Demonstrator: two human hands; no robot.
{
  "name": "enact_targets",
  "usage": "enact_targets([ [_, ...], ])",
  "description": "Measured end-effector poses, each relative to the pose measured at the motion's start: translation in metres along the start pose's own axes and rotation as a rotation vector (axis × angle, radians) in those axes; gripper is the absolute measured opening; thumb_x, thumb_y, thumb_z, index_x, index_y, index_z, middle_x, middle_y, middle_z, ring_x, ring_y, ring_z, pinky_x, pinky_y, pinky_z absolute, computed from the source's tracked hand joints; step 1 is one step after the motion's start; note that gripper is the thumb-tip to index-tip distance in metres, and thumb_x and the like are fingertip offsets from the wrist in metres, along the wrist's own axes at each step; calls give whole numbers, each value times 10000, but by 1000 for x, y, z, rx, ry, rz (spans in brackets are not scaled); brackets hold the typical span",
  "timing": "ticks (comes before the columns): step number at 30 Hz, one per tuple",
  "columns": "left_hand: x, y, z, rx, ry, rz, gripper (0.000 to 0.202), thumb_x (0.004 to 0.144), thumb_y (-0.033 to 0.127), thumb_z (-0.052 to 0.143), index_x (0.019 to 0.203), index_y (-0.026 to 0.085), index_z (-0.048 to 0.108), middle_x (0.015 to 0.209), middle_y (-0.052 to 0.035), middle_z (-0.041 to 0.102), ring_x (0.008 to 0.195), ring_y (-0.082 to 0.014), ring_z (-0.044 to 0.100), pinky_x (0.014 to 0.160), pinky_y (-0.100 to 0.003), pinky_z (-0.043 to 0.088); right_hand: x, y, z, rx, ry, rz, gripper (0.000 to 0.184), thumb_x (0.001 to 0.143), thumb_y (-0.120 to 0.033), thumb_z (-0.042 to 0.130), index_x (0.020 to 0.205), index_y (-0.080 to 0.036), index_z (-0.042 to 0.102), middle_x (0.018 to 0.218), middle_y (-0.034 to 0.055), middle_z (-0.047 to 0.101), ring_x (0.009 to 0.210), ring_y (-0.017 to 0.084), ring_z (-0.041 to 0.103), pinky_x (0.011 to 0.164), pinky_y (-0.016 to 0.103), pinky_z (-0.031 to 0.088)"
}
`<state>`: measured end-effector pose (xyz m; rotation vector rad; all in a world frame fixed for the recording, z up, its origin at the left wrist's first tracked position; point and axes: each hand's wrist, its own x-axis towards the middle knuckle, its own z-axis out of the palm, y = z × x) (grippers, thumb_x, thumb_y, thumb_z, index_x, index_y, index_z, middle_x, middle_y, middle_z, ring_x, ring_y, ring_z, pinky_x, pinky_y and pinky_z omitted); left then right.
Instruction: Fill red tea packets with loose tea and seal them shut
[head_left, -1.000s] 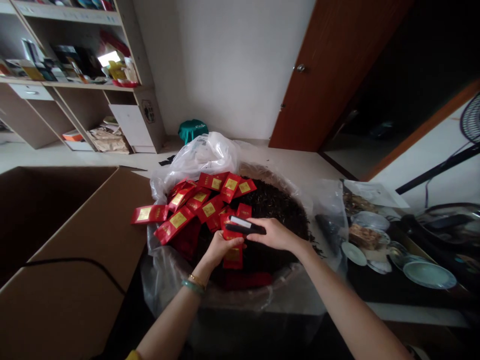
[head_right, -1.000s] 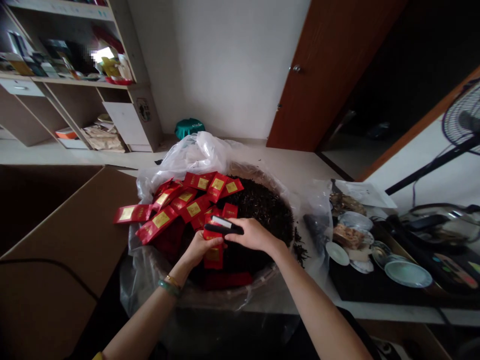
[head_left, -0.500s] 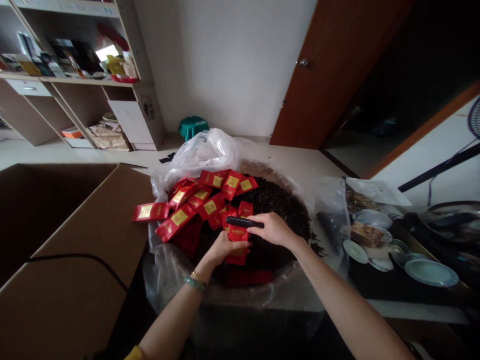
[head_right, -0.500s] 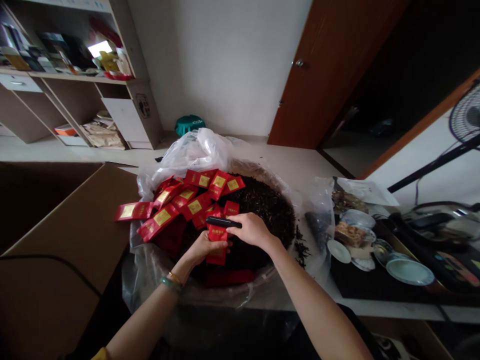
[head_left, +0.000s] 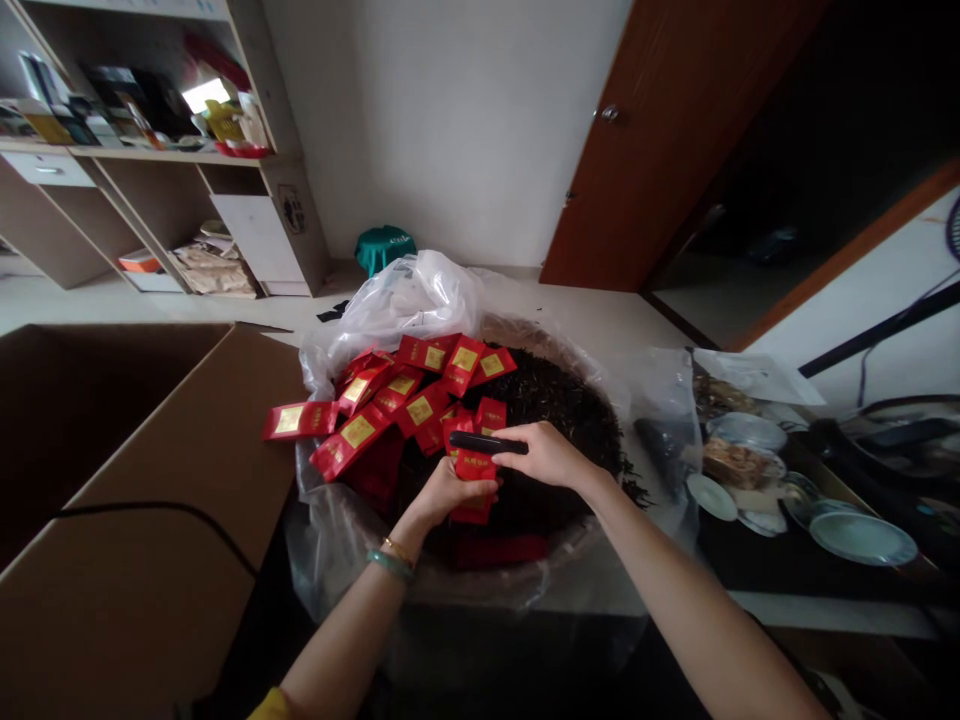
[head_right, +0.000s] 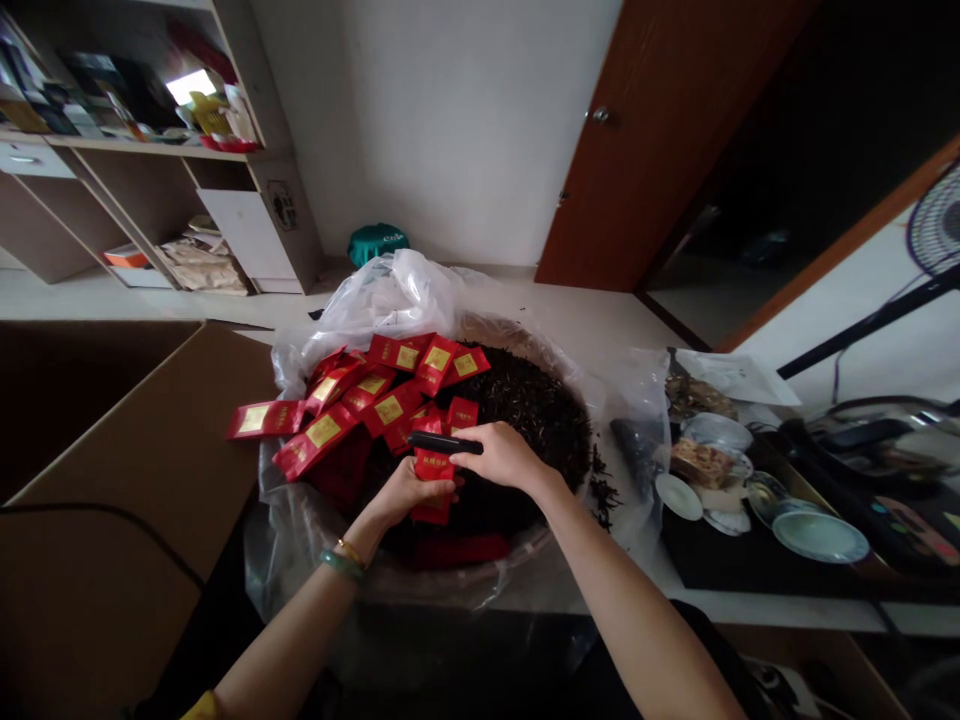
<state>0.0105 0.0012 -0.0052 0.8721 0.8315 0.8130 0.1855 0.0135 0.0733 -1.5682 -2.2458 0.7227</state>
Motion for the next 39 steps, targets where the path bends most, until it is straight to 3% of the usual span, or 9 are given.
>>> enact_targets([
  [15,0,-1,1,33,9,29,444,456,365,875,776,104,712,748,-60,729,601,-176,665,652,-315,544,-1,3,3,-23,29,-16,357,781,-321,667,1123,-219,683,1118,65,695,1023,248,660,908,330,492],
  [21,3,-4,-1,30,56,52,432,437,351,883,735,97,702,663,-34,706,555,-155,641,614,-290,538,-4,15,-2,18,-10,-27,483,711,-343,723,1171,-217,652,1095,64,708,993,248,669,863,322,506],
  [29,3,-5,-1,88,42,49,419,470,368,867,751,96,718,690,-63,722,599,-186,663,631,-300,535,-5,13,0,-19,28,-25,356,763,-318,682,1111,-244,689,1080,48,713,998,237,668,885,313,492],
  [31,4,-4,-2,102,72,84,431,492,386,855,784,99,720,729,-73,730,648,-202,673,647,-303,532,-5,11,1,-51,37,-38,338,766,-315,679,1099,-260,695,1071,40,718,985,231,672,884,307,489],
  [35,8,-3,-6,90,228,295,437,566,411,804,896,136,721,904,-72,739,842,-214,672,771,-286,509,-8,7,4,-99,29,-69,283,789,-307,655,1068,-300,702,1029,6,732,932,206,682,826,282,490],
  [39,9,-1,-10,149,342,355,360,572,399,783,808,134,724,781,-50,732,754,-189,655,730,-264,493,-11,2,7,-108,25,-53,258,808,-327,635,1057,-308,700,1004,-7,736,914,193,681,768,253,478],
])
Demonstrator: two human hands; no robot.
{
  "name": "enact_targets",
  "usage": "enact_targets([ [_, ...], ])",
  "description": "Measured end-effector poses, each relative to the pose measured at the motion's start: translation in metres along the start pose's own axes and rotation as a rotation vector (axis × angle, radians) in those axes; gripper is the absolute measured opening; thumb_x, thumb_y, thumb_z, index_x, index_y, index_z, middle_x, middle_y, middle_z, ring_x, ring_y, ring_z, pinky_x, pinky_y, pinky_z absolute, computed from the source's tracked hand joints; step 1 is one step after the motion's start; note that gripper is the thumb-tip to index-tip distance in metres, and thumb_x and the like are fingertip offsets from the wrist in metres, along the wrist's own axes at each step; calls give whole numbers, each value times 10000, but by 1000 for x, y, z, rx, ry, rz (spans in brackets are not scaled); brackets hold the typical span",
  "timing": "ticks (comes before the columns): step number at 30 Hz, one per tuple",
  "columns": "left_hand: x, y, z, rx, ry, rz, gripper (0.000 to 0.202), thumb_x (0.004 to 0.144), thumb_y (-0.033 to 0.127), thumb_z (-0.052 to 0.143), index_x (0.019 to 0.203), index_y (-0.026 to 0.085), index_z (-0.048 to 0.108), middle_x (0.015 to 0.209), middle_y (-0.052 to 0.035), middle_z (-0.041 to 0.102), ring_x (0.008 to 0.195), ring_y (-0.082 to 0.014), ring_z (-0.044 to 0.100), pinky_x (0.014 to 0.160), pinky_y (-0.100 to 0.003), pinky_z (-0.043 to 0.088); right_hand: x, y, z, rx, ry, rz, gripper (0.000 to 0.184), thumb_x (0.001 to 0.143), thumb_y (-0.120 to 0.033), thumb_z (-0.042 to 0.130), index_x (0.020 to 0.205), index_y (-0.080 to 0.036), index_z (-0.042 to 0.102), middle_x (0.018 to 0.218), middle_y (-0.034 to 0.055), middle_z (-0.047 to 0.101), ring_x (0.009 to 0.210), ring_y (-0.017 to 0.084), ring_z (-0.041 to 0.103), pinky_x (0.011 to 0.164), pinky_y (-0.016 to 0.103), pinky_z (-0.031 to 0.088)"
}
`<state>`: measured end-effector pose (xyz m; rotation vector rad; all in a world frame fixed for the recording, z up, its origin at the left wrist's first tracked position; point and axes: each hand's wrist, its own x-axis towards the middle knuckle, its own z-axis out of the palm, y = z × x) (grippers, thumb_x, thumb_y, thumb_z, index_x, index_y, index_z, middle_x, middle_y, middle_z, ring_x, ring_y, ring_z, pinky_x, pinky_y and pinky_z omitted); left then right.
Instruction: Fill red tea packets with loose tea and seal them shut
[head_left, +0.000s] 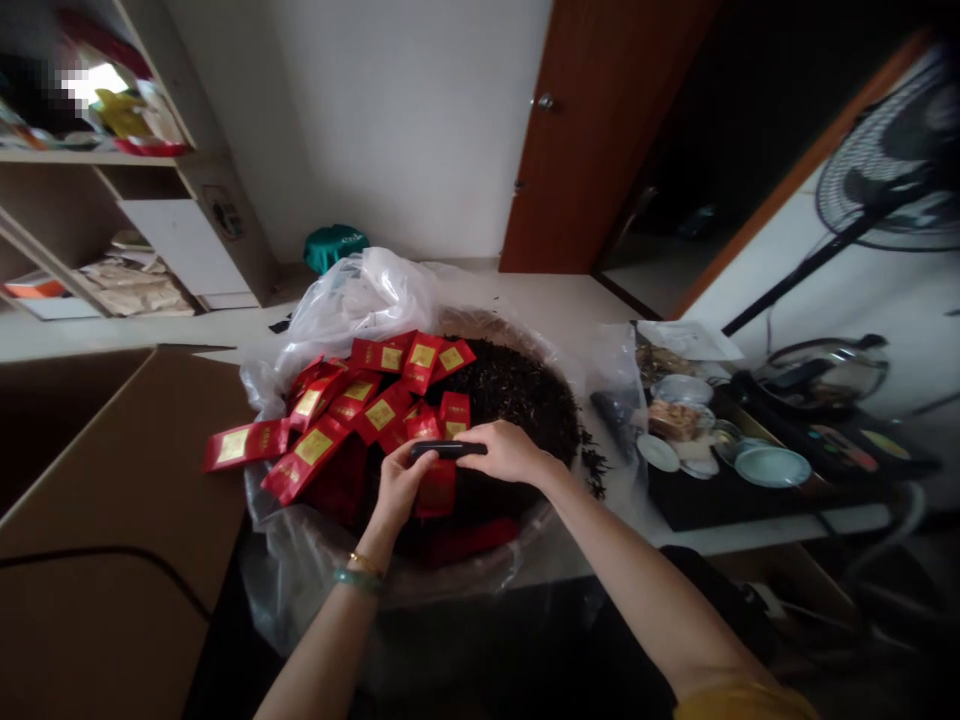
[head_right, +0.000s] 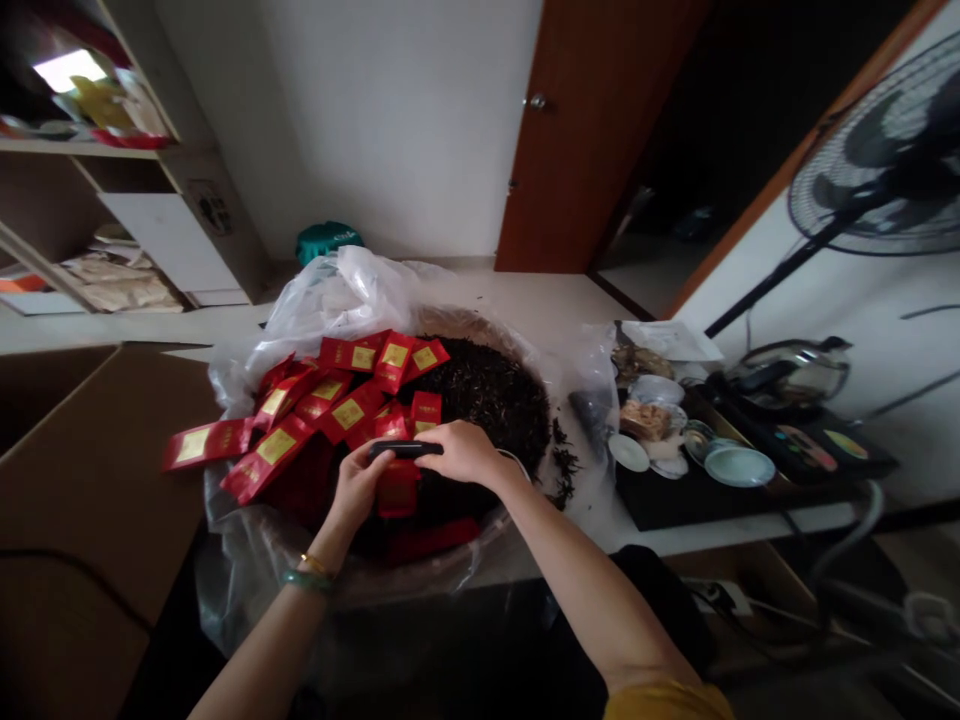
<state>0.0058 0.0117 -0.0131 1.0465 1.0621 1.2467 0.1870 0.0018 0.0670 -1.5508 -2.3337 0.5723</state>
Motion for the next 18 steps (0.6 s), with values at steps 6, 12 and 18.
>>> enact_targets([
  [6,-1,2,-2,107,69,51,403,589,444,750,845,135,711,765,-49,720,711,-191,647,661,-269,507,5,-7,6,-44,26,2,271,838,-403,606,1056,-264,686,1015,15,724,918,194,668,731,247,458],
  [12,5,-4,-4,90,71,26,436,563,454,769,857,137,708,750,-39,709,667,-177,634,608,-251,505,8,-2,13,-77,67,-10,299,852,-471,574,1051,-279,686,1006,-4,720,912,191,662,709,245,443],
  [18,3,1,3,72,-7,25,508,555,416,788,970,141,688,937,-64,716,805,-189,645,711,-259,504,5,2,16,-46,119,-34,257,872,-384,569,1072,-265,681,1040,5,718,944,185,664,776,244,463],
])
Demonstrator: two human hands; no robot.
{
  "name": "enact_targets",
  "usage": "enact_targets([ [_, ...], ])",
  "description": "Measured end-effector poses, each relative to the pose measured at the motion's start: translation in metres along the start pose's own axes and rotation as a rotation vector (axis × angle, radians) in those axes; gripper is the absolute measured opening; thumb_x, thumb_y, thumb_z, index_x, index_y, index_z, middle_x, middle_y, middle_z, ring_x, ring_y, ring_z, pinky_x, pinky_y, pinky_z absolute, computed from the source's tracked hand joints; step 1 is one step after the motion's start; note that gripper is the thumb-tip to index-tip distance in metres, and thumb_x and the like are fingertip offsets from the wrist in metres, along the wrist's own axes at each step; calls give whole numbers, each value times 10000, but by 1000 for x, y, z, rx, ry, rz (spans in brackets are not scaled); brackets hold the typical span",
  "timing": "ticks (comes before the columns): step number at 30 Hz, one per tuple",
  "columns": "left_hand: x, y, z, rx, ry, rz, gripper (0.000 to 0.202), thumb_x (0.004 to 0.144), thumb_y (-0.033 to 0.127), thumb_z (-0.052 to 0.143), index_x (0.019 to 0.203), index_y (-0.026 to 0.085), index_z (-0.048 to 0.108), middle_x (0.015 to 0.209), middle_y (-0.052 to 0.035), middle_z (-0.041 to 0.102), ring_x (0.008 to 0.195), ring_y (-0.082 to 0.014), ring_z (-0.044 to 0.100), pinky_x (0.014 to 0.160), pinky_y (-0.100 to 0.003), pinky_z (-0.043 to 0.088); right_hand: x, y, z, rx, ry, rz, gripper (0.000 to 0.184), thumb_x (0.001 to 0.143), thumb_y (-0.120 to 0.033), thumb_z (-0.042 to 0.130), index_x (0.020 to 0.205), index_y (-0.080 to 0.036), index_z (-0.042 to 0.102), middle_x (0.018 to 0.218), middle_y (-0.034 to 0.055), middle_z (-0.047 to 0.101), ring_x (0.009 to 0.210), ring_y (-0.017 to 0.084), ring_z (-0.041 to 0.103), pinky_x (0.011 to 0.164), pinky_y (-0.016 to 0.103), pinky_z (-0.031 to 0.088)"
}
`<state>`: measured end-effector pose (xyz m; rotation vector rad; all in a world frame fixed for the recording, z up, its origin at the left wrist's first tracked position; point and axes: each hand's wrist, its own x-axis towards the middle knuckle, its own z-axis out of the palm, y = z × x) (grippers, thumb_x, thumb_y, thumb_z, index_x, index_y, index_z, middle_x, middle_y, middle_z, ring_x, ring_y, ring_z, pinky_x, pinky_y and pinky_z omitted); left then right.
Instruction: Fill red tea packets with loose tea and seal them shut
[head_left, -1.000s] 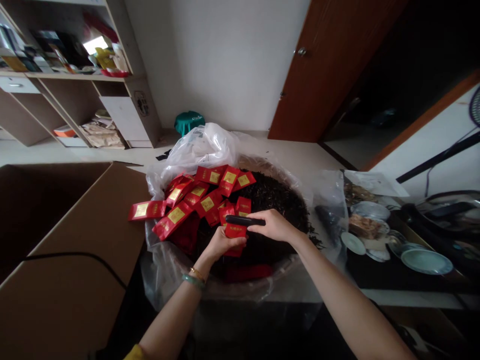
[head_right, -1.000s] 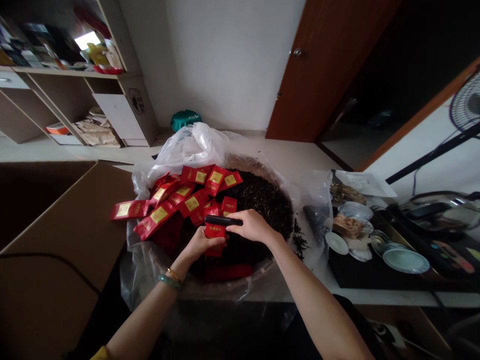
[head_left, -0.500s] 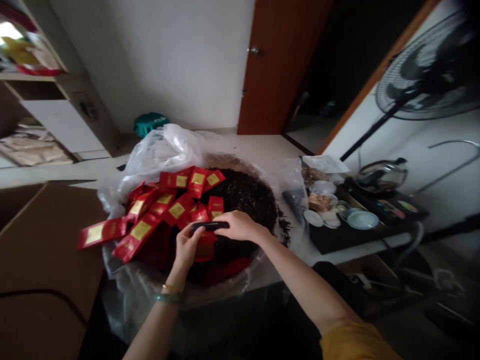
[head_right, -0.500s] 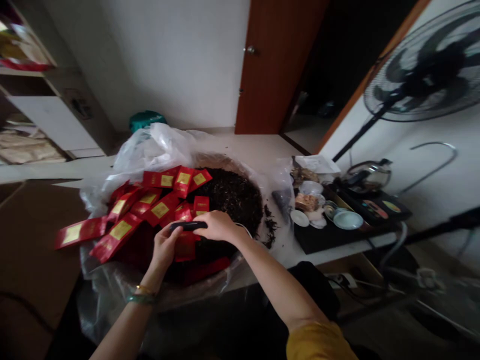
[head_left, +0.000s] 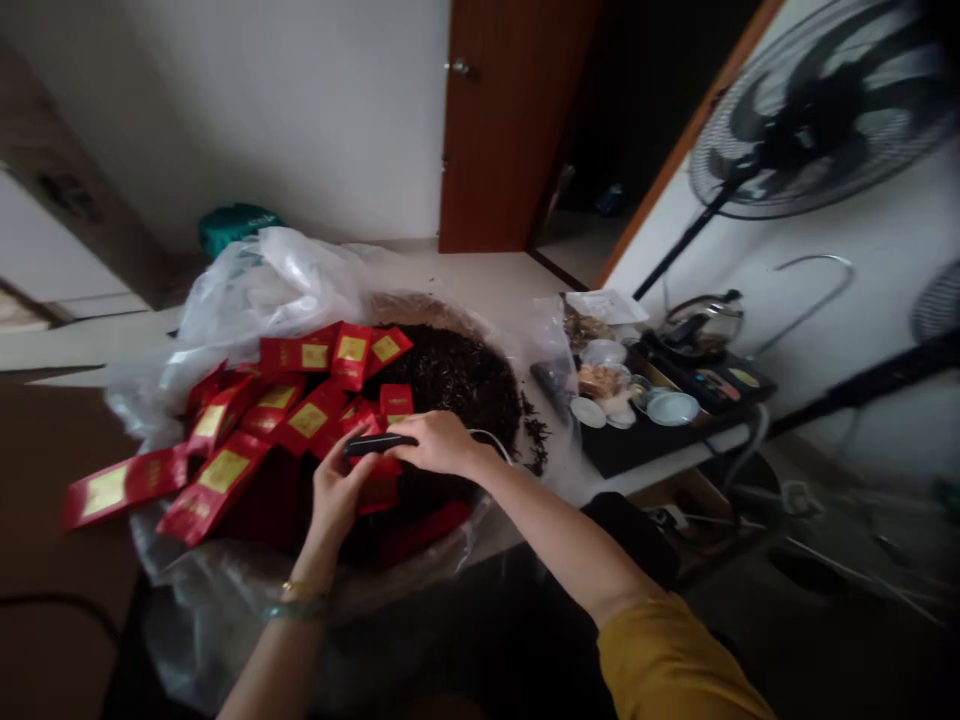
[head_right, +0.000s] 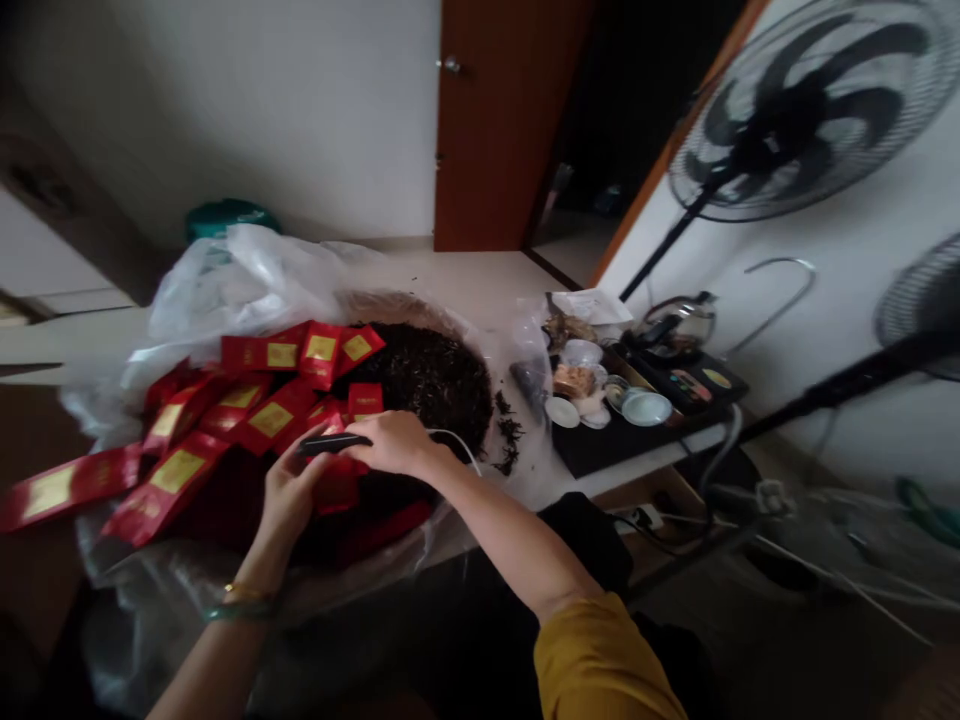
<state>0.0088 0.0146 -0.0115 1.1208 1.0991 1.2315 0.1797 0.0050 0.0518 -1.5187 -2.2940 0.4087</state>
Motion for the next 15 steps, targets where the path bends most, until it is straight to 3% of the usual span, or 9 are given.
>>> enact_targets([
  [5,-5,0,1,55,-18,-98,354,551,454,778,660,129,687,600,-4,647,538,-120,538,513,-212,420,0,3,2,25,50,5,264,849,-386,596,1049,-247,698,1090,46,708,982,216,664,840,279,483],
  [10,-4,0,1,-20,-54,-65,342,595,428,762,747,126,713,655,-3,667,580,-117,545,543,-205,415,4,5,-2,88,17,-7,248,827,-352,615,1029,-233,699,1017,50,728,938,223,679,835,304,506],
  [15,3,10,1,-100,-23,-56,334,601,413,767,741,124,680,678,-5,674,597,-124,574,577,-216,447,9,22,-7,166,128,7,375,774,-386,660,1111,-221,649,1086,50,709,980,221,669,865,310,510],
])
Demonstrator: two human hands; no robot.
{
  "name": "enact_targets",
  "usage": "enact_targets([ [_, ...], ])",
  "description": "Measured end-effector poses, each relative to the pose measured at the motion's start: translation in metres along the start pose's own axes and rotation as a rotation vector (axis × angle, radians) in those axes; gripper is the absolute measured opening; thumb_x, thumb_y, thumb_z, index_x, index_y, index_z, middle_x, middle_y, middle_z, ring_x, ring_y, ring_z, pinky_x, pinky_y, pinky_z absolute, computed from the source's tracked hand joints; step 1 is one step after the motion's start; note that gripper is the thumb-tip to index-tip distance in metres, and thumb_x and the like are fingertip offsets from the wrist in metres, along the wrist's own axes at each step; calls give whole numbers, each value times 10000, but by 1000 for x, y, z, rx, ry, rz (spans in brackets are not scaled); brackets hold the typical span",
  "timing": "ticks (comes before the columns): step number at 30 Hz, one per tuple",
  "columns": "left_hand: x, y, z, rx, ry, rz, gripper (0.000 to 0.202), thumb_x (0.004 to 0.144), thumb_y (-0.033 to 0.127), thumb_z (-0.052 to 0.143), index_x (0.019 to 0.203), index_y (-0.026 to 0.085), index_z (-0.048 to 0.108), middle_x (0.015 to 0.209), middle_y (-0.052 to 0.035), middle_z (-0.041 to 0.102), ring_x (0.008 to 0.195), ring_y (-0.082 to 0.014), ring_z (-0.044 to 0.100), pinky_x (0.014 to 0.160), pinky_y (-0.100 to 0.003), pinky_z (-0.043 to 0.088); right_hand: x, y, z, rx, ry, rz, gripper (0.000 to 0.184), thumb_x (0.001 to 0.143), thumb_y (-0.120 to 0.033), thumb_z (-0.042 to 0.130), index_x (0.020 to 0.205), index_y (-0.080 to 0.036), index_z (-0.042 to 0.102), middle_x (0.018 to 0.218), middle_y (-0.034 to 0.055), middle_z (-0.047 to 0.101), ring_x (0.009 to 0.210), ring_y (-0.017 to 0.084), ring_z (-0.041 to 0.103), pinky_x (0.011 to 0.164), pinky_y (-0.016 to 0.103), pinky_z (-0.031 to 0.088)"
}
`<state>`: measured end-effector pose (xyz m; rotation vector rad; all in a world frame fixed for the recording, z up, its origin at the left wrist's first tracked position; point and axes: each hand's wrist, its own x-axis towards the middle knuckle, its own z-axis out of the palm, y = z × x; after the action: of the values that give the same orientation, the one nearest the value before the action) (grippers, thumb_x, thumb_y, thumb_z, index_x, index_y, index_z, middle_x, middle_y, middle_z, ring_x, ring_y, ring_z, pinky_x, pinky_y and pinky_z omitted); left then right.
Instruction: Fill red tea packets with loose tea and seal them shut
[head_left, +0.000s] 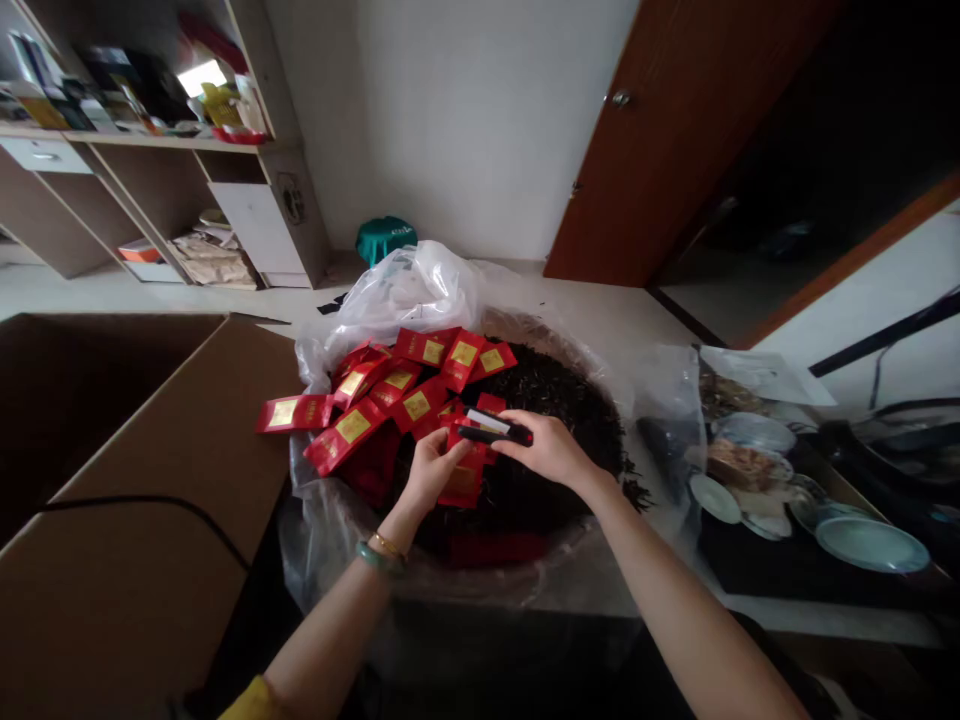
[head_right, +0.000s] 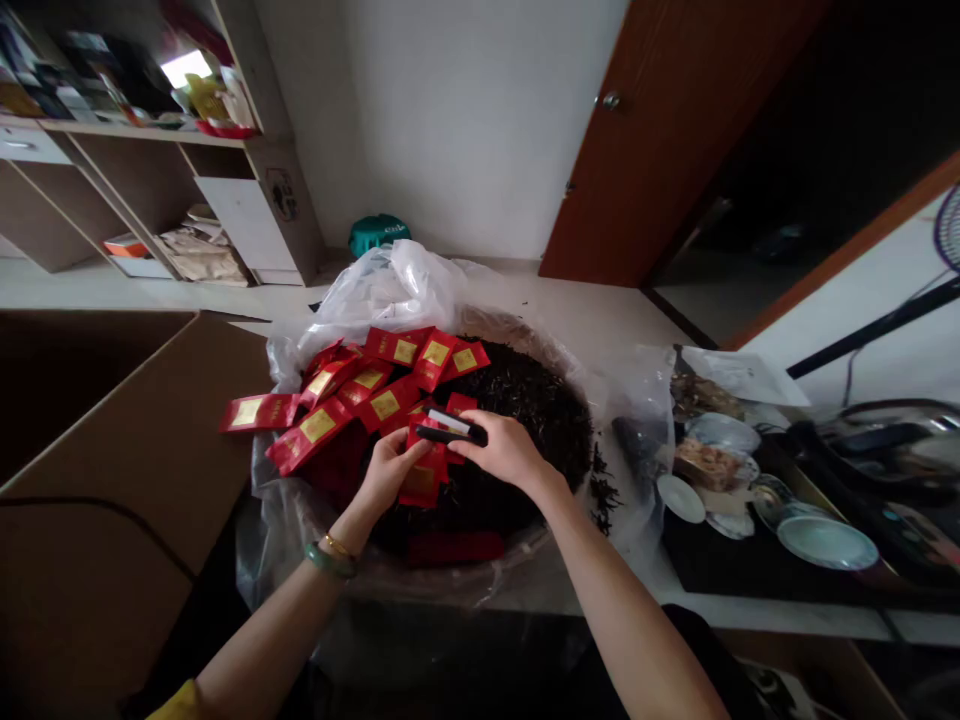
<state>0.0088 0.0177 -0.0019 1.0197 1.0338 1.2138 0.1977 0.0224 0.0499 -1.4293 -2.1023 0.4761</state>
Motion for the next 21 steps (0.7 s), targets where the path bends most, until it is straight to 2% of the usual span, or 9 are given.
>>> enact_targets([
  [4,6,1,-1,-100,50,-7,351,599,386,780,824,136,678,741,-17,697,628,-136,608,603,-236,479,3,39,-5,-147,156,74,402,785,-436,631,1125,-223,633,1053,64,715,922,242,678,795,332,523],
  [7,9,-3,0,-102,81,-10,329,597,400,780,770,129,708,701,-29,701,602,-131,601,585,-227,466,2,68,-6,-365,194,160,393,771,-435,645,1098,-218,643,1023,91,716,907,272,663,755,360,510],
  [9,9,-6,2,-92,93,-11,332,602,429,772,725,126,720,659,-30,697,574,-126,586,568,-225,455,1,75,-3,-446,225,161,363,770,-424,649,1055,-200,660,993,113,715,923,290,636,765,385,490],
  [12,8,-8,6,-54,102,17,352,617,470,754,703,130,730,631,-22,688,555,-122,564,547,-223,439,0,58,9,-324,314,67,315,817,-420,596,1005,-179,672,1025,126,699,951,279,608,816,398,465],
  [15,7,-9,8,-7,78,58,367,641,496,734,682,131,725,607,-9,669,559,-122,548,527,-216,423,1,20,27,79,249,6,316,828,-450,580,984,-191,671,852,71,708,731,191,630,682,305,495],
  [18,5,-9,7,27,20,57,416,685,538,691,685,122,714,584,-8,645,587,-139,561,528,-222,428,-1,-9,40,285,246,12,262,819,-442,592,768,-200,680,733,38,690,649,165,618,635,274,487],
  [21,0,-6,2,41,-55,-10,515,728,614,611,713,108,704,569,-20,630,608,-163,584,545,-244,451,-4,-17,42,355,269,39,258,791,-416,621,652,-202,660,662,24,673,635,167,616,645,279,484],
])
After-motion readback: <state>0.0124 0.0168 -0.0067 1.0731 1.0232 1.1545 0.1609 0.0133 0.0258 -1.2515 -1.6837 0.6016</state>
